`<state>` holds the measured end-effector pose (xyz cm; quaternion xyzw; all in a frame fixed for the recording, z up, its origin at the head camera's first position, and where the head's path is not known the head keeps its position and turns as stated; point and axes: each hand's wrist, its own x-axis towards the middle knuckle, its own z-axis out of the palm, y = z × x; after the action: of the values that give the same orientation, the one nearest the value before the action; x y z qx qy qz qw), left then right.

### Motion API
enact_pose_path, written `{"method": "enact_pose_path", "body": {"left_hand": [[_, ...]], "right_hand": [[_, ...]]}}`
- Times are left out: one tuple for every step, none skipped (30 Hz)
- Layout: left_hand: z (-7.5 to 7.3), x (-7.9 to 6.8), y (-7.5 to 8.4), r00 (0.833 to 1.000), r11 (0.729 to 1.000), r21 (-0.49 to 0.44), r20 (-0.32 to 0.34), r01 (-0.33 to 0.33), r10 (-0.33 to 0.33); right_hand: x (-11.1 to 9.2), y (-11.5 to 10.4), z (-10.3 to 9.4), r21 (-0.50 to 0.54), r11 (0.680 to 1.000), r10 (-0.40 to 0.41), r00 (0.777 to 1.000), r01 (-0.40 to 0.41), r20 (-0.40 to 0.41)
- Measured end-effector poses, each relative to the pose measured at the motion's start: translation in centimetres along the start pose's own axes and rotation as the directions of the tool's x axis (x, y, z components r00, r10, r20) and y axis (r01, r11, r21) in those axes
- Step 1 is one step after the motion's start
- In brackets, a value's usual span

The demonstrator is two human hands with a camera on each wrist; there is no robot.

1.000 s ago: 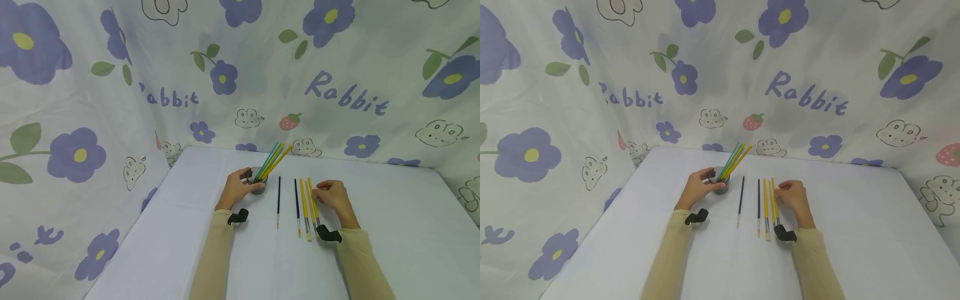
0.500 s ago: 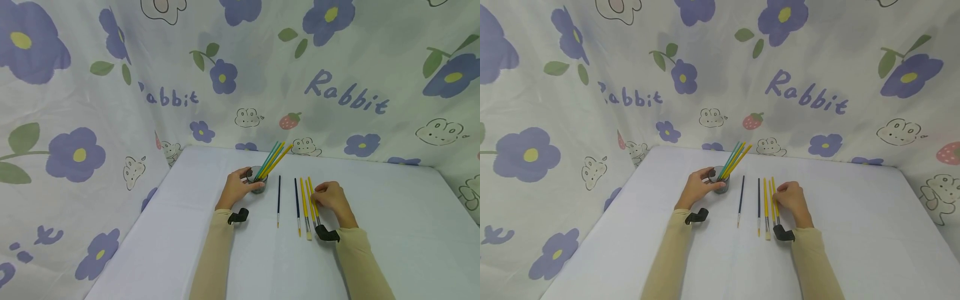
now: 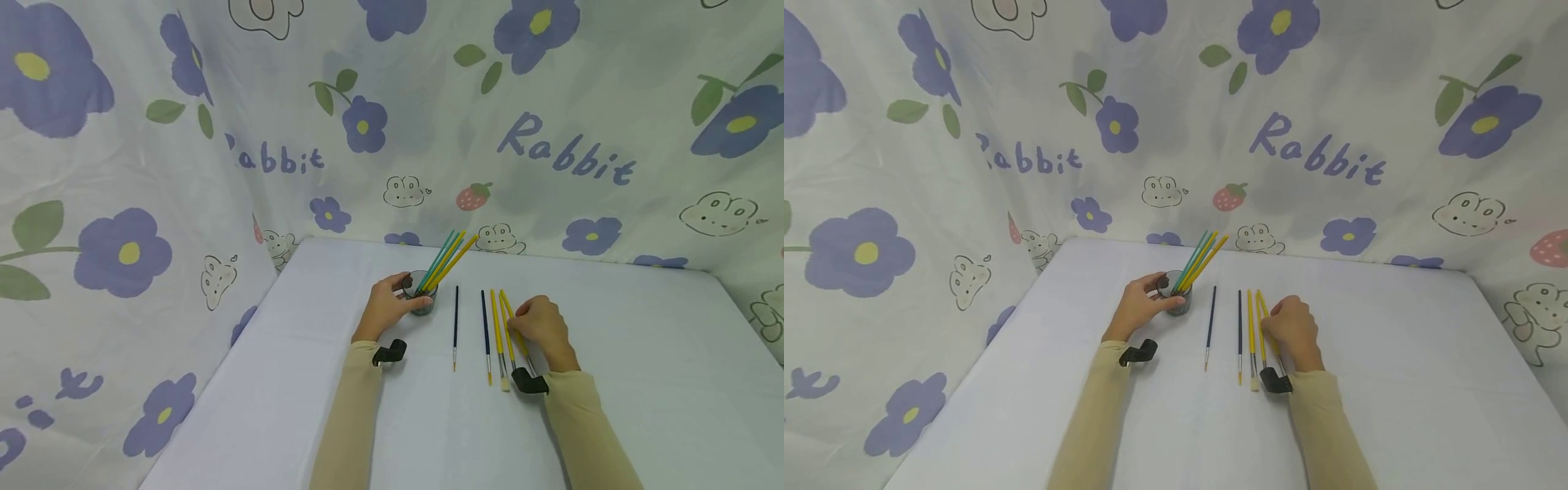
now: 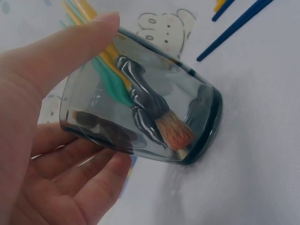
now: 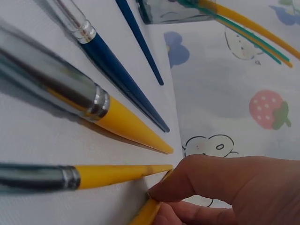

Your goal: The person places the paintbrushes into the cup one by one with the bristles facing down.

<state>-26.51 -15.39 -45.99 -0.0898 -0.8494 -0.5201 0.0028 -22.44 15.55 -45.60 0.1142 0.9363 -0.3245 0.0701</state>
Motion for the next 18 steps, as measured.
{"method": "enact_pose_path", "body": {"left_hand": [[0.0,0.0,0.0,1.000,1.000,-0.001,0.000,0.000,0.000],[0.0,0.0,-0.1,1.000,1.000,-0.005,0.003,-0.002,0.002],[0.0,0.0,-0.1,1.000,1.000,-0.009,0.005,-0.004,0.004],[0.0,0.0,-0.1,1.000,1.000,-0.012,0.006,-0.004,0.004],[0.0,0.0,-0.2,1.000,1.000,-0.015,0.009,-0.006,0.006],[0.0,0.1,-0.2,1.000,1.000,-0.016,0.009,-0.006,0.007],[0.0,0.1,-0.2,1.000,1.000,-0.016,0.009,-0.006,0.006],[0.0,0.1,-0.2,1.000,1.000,-0.013,0.009,-0.007,0.007],[0.0,0.1,-0.2,1.000,1.000,-0.010,0.008,-0.007,0.007],[0.0,0.1,-0.2,1.000,1.000,-0.008,0.007,-0.006,0.006],[0.0,0.1,-0.2,1.000,1.000,-0.006,0.006,-0.006,0.006],[0.0,0.1,-0.2,1.000,1.000,-0.005,0.005,-0.006,0.006],[0.0,0.1,-0.1,1.000,1.000,-0.002,0.005,-0.006,0.006],[0.0,0.1,-0.1,1.000,1.000,-0.002,0.006,-0.005,0.005],[0.0,0.1,-0.1,1.000,1.000,-0.004,0.007,-0.005,0.005],[0.0,0.1,-0.1,1.000,1.000,-0.004,0.008,-0.003,0.003],[0.0,0.1,0.0,1.000,1.000,-0.005,0.009,-0.002,0.002],[0.0,0.1,0.0,1.000,1.000,-0.007,0.011,0.000,0.000]], "right_hand": [[0.0,0.0,0.1,-0.015,1.000,0.008,1.000,-0.008,-0.001],[0.0,0.0,0.1,-0.028,1.000,0.011,1.000,-0.011,-0.003],[0.0,0.0,0.2,-0.036,0.999,0.014,1.000,-0.014,-0.002],[0.0,-0.1,0.2,-0.042,0.999,0.017,1.000,-0.017,-0.002],[0.0,-0.1,0.2,-0.045,0.999,0.018,1.000,-0.018,-0.003],[0.0,-0.1,0.2,-0.045,0.999,0.020,1.000,-0.020,-0.002],[-0.1,-0.1,0.0,-0.041,0.999,0.021,1.000,-0.021,0.001],[-0.1,-0.1,-0.1,-0.035,0.999,0.023,1.000,-0.023,0.002],[-0.1,0.0,-0.3,-0.028,0.999,0.025,1.000,-0.025,0.005],[-0.2,0.0,-0.5,-0.020,0.999,0.027,1.000,-0.027,0.004],[-0.2,0.0,-0.8,-0.005,1.000,0.027,1.000,-0.027,0.007],[-0.2,0.1,-1.0,0.007,1.000,0.030,1.000,-0.030,0.006],[-0.2,0.1,-1.3,0.024,0.999,0.030,1.000,-0.031,0.006],[-0.2,0.2,-1.5,0.039,0.999,0.031,1.000,-0.031,0.002],[-0.2,0.2,-1.7,0.057,0.998,0.025,1.000,-0.025,-0.001],[-0.2,0.3,-1.9,0.078,0.997,0.019,1.000,-0.019,-0.002],[-0.2,0.3,-2.1,0.102,0.995,0.012,1.000,-0.011,-0.002],[-0.2,0.3,-2.2,0.124,0.992,0.004,1.000,-0.003,-0.007]]}}
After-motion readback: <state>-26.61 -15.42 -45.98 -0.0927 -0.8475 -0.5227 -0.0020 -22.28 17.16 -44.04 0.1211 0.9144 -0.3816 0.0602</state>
